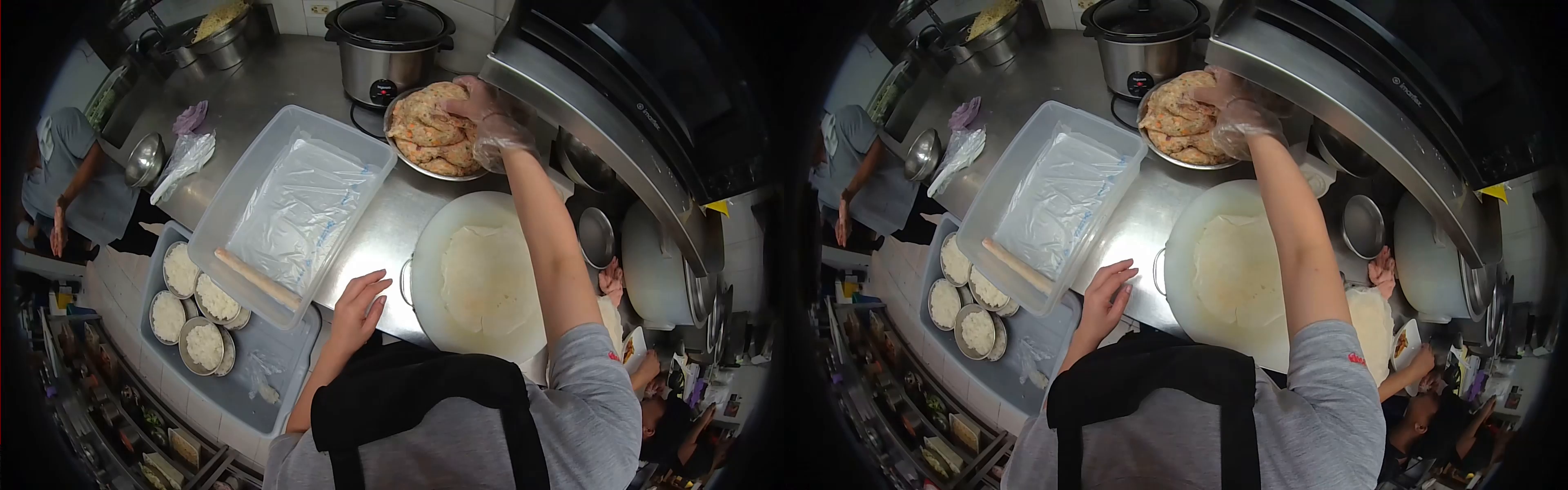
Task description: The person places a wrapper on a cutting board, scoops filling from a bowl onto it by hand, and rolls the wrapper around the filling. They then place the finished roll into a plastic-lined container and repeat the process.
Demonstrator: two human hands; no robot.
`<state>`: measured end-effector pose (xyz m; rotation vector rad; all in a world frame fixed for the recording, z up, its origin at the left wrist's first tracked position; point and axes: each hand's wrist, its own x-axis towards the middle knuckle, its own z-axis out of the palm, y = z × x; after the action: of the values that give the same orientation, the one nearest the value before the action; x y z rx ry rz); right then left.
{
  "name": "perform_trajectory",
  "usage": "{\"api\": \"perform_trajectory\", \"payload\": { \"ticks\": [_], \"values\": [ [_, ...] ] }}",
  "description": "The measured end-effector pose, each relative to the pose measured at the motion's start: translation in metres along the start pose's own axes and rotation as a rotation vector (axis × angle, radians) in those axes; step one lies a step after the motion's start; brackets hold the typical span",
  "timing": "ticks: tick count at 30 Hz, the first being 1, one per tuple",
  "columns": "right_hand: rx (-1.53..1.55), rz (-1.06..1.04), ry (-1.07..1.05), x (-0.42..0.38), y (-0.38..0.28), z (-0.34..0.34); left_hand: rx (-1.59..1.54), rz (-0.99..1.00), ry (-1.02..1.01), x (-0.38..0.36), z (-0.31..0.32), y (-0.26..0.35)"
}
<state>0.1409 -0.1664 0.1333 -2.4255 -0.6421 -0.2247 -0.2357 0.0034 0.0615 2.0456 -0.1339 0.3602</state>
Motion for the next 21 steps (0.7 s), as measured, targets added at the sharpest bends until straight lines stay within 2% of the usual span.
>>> {"api": "perform_trajectory", "payload": {
  "ticks": [1,4,5,7,9,11,12,14,15,17,18,19,21],
  "values": [
    [0.0,-0.008,0.001,-0.002,0.003,0.003,0.002,0.002,0.008,0.001,-0.001,-0.001],
    [-0.101,0.094,0.218,-0.018,-0.008,0.003,0.011,0.028,0.06,-0.001,-0.007,-0.009],
    [-0.101,0.089,0.22,-0.016,-0.007,0.004,0.021,0.022,0.06,-0.003,-0.009,-0.011],
    [-0.062,0.084,0.308,-0.012,0.014,0.007,0.035,0.02,0.063,-0.002,-0.011,-0.012],
    [0.01,0.105,0.266,-0.008,0.041,-0.002,0.057,0.04,0.036,-0.004,-0.013,-0.01],
    [0.822,0.046,0.045,-0.012,0.058,-0.01,0.058,0.031,0.038,-0.006,-0.014,-0.009],
    [0.824,0.046,0.044,-0.012,0.057,-0.014,0.055,0.028,0.044,-0.006,-0.015,-0.009],
    [0.624,0.038,-0.099,-0.009,0.045,-0.032,0.055,0.021,0.048,-0.007,-0.014,-0.01],
    [0.622,0.041,-0.096,-0.008,0.032,-0.034,0.052,0.016,0.049,-0.008,-0.013,-0.01],
    [0.219,0.1,-0.172,-0.002,-0.007,-0.025,0.041,0.024,0.031,-0.009,-0.008,-0.006],
    [0.13,0.116,-0.082,0.002,-0.003,-0.012,0.035,0.03,0.021,-0.008,-0.006,-0.004],
    [0.131,0.111,-0.08,0.001,0.002,-0.003,0.037,0.033,0.026,-0.007,-0.005,-0.001],
    [-0.289,0.162,0.149,0.001,0.003,0.008,0.037,0.059,0.018,-0.007,-0.007,0.006]
  ]
}}
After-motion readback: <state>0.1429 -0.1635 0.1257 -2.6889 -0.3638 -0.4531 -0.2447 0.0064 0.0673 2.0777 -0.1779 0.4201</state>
